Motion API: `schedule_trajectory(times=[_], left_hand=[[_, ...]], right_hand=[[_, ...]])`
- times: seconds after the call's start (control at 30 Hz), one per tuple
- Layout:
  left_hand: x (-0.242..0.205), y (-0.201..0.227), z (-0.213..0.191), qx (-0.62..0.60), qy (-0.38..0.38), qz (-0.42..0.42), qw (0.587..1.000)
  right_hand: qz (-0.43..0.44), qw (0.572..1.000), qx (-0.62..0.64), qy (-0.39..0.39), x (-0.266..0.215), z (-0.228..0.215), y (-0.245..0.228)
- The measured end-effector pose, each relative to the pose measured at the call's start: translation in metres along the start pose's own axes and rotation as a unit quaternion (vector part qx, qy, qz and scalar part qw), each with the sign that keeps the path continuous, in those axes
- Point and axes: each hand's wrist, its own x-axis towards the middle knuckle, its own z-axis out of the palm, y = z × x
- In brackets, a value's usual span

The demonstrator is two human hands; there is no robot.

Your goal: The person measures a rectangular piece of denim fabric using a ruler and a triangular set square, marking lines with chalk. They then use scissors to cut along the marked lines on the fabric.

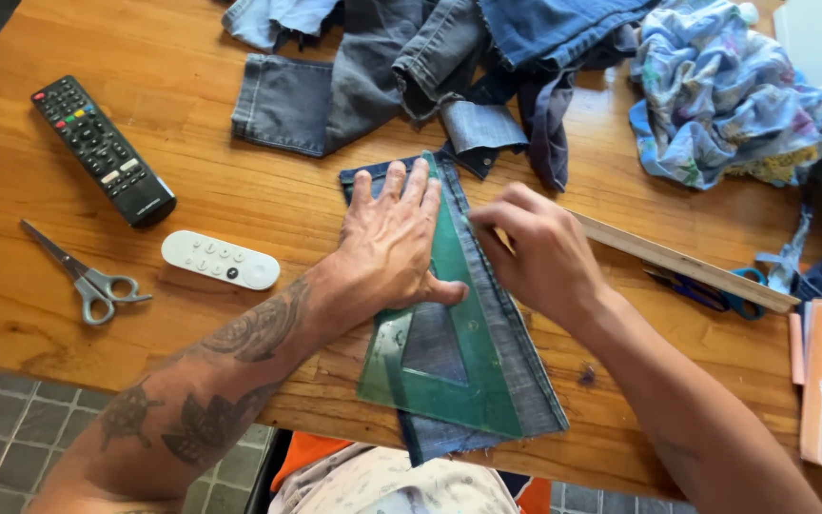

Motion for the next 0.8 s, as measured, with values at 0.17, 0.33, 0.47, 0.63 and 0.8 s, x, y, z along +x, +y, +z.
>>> schedule_trajectory(times=[0.17,0.33,0.47,0.63,0.8], left_hand=[[0.002,0.007,0.002,0.008,-0.007,-0.011,1.0],[0.0,0.007,0.001,-0.004,-0.007,-0.011,1.0],[0.005,0.007,0.005,-0.016,-0.004,-0.016,1.0],[0.025,0.006,0.032,0.011,-0.011,-0.036,0.999],[0.023,0.007,0.029,0.007,-0.02,-0.043,0.999]], right_hand=[[-0.023,0.999,-0.013,0.039,0.013,0.028,0.016],[-0.017,1.0,-0.014,-0.007,-0.023,-0.005,-0.016],[-0.006,0.998,-0.016,-0.059,-0.067,-0.033,-0.043],[-0.021,0.982,0.052,-0.181,-0.078,-0.072,-0.055],[0.003,0.994,0.075,-0.08,-0.059,-0.047,-0.041]])
